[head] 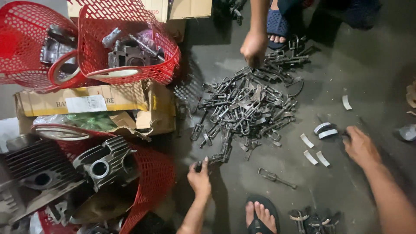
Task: Sorting and inspecting motorcycle connecting rods and bearings on the floor.
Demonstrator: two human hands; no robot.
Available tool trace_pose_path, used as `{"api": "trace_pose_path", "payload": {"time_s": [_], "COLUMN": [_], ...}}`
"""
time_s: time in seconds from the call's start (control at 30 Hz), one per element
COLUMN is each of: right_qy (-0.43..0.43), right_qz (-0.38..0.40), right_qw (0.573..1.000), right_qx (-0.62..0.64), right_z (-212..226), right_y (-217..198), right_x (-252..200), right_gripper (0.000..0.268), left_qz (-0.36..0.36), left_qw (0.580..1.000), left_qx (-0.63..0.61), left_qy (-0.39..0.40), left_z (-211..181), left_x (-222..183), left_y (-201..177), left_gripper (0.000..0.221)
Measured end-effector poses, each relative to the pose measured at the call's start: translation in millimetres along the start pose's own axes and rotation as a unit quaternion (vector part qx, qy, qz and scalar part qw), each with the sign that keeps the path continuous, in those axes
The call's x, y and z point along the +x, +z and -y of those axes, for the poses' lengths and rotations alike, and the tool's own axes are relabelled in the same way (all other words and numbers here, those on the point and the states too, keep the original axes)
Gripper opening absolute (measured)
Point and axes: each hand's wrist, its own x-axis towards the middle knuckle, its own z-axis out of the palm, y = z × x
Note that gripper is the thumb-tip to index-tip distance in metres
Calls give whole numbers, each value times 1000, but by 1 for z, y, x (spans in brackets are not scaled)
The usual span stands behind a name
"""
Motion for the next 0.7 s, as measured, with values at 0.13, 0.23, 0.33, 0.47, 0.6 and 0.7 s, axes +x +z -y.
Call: {"api": "trace_pose_path", "payload": {"time_s": [0.13,0.23,0.33,0.47,0.6,0.7], "right_qy": [47,-27,-39,-93,-77,-79], "right_qz": [1,-54,-22,-23,-37,-89], "right_qw": [998,997,999,995,996,993], "right_qx": [36,45,22,-26,-8,5], "right_z": [-3,-6,-8,-19,-16,-1], "right_y": [8,9,5,13,14,11], "right_x": [1,-1,1,-3,-22,-45], "right_gripper": [54,41,45,40,36,40], "left_qz": [9,109,215,168,102,302], "left_qw": [990,961,834,883,931,785], "left_qx": [77,96,199,286,244,190], "left_qy": [120,237,467,332,251,506], "left_z": [9,-45,-53,-43,-82,-100], "left_x": [-2,-30,-23,8,4,-9], "left_y": [3,10,19,26,22,6], "left_gripper": [26,18,30,10,8,28]}}
